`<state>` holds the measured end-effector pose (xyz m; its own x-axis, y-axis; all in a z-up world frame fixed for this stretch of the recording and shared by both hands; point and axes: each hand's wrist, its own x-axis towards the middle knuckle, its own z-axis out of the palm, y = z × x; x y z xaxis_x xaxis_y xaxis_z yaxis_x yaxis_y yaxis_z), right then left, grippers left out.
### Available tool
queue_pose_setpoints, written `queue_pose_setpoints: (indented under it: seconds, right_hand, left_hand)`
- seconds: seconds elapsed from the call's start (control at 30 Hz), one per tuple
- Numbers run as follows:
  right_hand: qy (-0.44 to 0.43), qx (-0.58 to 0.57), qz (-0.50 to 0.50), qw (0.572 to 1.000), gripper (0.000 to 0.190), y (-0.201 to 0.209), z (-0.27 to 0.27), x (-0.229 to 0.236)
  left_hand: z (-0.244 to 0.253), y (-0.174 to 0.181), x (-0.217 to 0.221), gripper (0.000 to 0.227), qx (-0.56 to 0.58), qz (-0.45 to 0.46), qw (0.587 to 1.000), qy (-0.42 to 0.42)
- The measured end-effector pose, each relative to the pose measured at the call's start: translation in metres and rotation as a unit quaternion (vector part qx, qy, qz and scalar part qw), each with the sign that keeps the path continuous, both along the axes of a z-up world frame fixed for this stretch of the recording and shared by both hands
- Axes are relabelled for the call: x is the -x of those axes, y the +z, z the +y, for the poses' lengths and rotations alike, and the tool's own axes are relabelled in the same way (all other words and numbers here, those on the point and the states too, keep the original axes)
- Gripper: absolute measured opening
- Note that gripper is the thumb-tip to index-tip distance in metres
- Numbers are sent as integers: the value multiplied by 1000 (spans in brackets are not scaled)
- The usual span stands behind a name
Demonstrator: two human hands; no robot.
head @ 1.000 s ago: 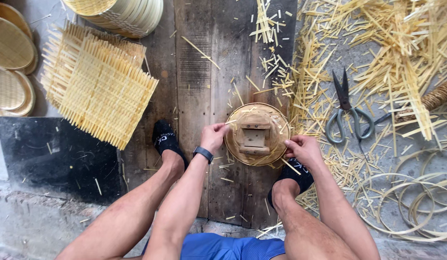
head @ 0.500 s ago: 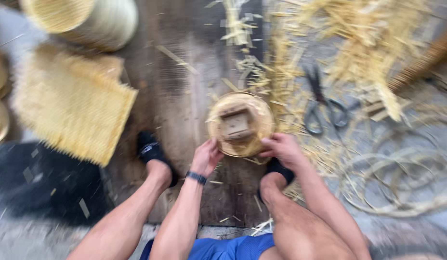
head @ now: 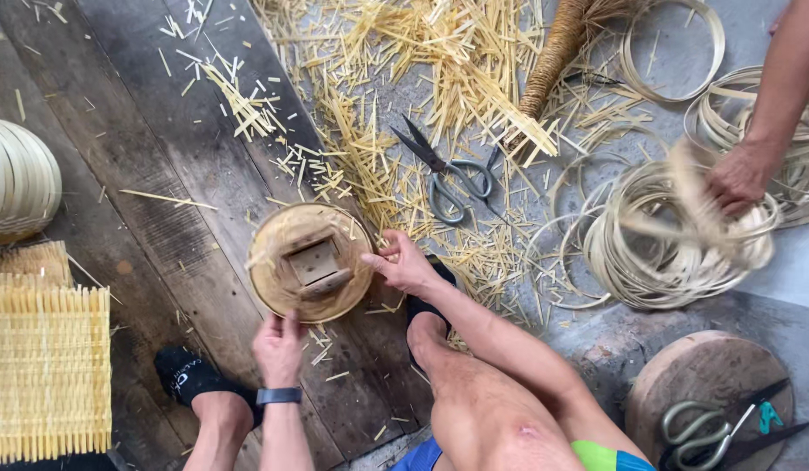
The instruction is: The person trims the edges of a round bamboo base using scissors, fits a circular bamboo rim onto a woven square mat, and secures the rim by weaving thin bamboo strips around it.
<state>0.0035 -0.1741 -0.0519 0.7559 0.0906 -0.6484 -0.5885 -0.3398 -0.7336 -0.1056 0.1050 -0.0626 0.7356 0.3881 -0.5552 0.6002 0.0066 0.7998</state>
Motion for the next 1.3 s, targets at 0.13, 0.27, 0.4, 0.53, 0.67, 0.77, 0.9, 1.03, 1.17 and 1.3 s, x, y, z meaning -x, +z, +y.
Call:
queue_pose_setpoints:
  seconds: [0.13,0.27,0.4,0.53,0.67,0.77,0.9,1.03,1.17,1.3]
  right_hand:
    - [-50,-217,64,973,108,50,9,-17]
    - [-97,-227,35,969,125,58,21,-19]
    - [-122,-191,40,973,120,64,21,-12]
    - [-147,-215,33,965,109,66,18,-13]
    - [-134,-202,-25,970,106,59,20,-13]
    - [-99,-192,-42,975,103,54,20,-16]
    - [-58,-185,-33,981,100,49,8,-21]
    - [-113,-320,67,938,82,46,-28,-16]
    - [-150,-370,-7,917,69,47,-62,-12]
    - [-147,-334,-34,930,64,44,-77,-11]
  left_hand:
    - [-10,91,-36,24,-87,-116,982,-121]
    - [-57,142,-81,49,-104,-217,948,-206]
    - [-79,144,-95,59,-163,-214,950,-156]
    - [-78,138,-97,58,-221,-245,925,-188]
    - [-70,126,-107,51,-277,-331,879,-201]
    - [-59,118,-104,48,-266,-337,884,-184]
    - [-31,87,-95,50,-114,-212,968,-75]
    - [31,23,-67,39,-184,-100,976,-67]
    - [79,-15,-22,30,-177,206,934,-232]
    - [75,-9,-56,31,104,256,961,17]
